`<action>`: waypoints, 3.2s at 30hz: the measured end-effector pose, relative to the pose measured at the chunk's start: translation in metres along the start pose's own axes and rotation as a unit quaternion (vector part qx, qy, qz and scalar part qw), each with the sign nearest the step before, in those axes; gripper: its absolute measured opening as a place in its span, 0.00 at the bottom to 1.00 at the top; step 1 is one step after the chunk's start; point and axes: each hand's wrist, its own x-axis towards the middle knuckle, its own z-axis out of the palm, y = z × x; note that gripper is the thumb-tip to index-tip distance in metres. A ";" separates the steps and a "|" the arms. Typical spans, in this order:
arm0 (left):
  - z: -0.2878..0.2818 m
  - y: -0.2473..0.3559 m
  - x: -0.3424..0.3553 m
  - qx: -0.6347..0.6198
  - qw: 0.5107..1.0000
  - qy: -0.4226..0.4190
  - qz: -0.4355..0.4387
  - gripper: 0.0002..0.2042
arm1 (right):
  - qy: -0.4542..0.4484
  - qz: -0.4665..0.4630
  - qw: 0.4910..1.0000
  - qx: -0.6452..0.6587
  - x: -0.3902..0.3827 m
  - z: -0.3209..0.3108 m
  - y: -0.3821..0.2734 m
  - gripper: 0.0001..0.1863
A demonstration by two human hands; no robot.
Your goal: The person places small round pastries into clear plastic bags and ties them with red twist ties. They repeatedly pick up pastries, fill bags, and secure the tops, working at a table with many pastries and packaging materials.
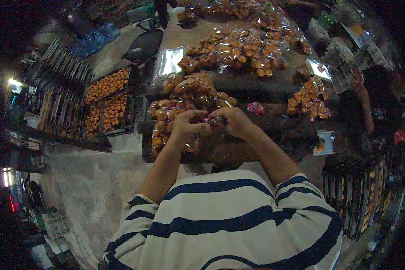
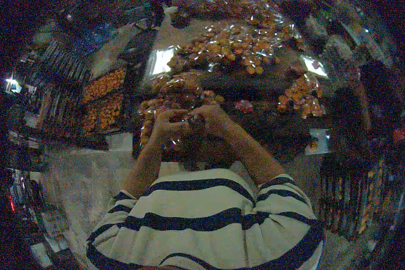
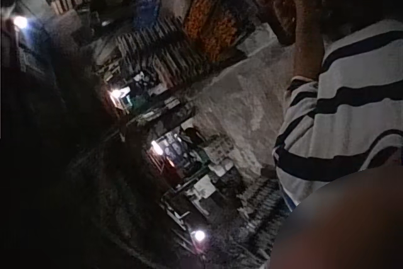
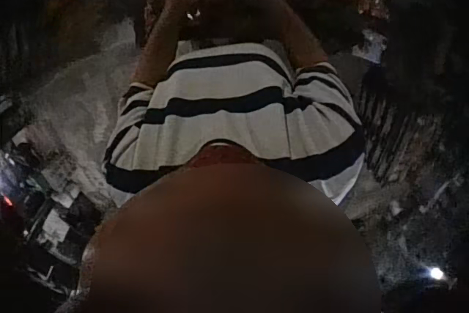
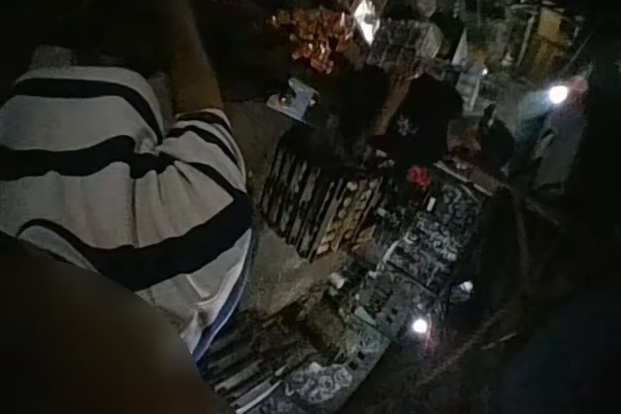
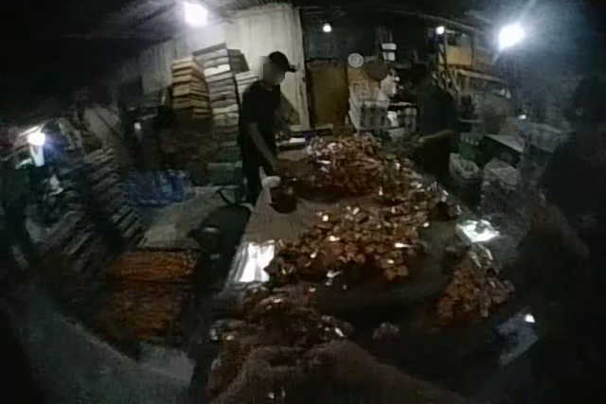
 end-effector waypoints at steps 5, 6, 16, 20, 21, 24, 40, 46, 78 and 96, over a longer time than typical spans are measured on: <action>-0.010 -0.004 -0.040 0.025 0.998 0.062 -0.011 0.12 | 0.073 0.022 0.996 0.040 0.016 0.000 -0.063 0.10; -0.012 -0.003 -0.044 -0.005 0.998 0.061 -0.007 0.12 | 0.138 0.036 0.987 0.070 0.019 0.003 -0.071 0.09; 0.006 0.005 -0.027 -0.027 0.985 0.069 0.153 0.12 | 0.195 -0.040 0.977 -0.079 0.047 0.021 -0.072 0.15; -0.016 0.008 0.025 -0.101 0.990 -0.003 -0.098 0.13 | 0.228 0.026 0.969 -0.087 0.059 0.008 -0.033 0.14; -0.025 0.010 0.039 -0.054 0.996 -0.025 -0.068 0.13 | 0.247 0.064 0.966 -0.031 0.062 0.004 -0.016 0.14; -0.058 0.017 0.080 0.013 0.997 -0.044 -0.065 0.18 | 0.203 0.113 0.969 -0.086 0.071 -0.025 0.065 0.13; -0.059 0.008 0.104 -0.073 0.985 0.084 0.133 0.39 | 0.022 0.261 0.940 -0.219 0.108 -0.176 0.142 0.17; -0.030 0.039 0.023 -0.286 0.916 -0.279 0.025 0.44 | -0.300 0.002 0.954 -0.020 0.084 -0.165 -0.086 0.14; 0.006 0.088 0.047 -0.405 0.907 0.076 0.086 0.18 | 0.352 -0.077 0.933 0.014 0.089 -0.041 -0.023 0.12; 0.007 0.081 -0.035 -0.258 0.961 0.013 0.103 0.28 | 0.177 0.109 0.922 0.327 0.044 -0.032 -0.100 0.11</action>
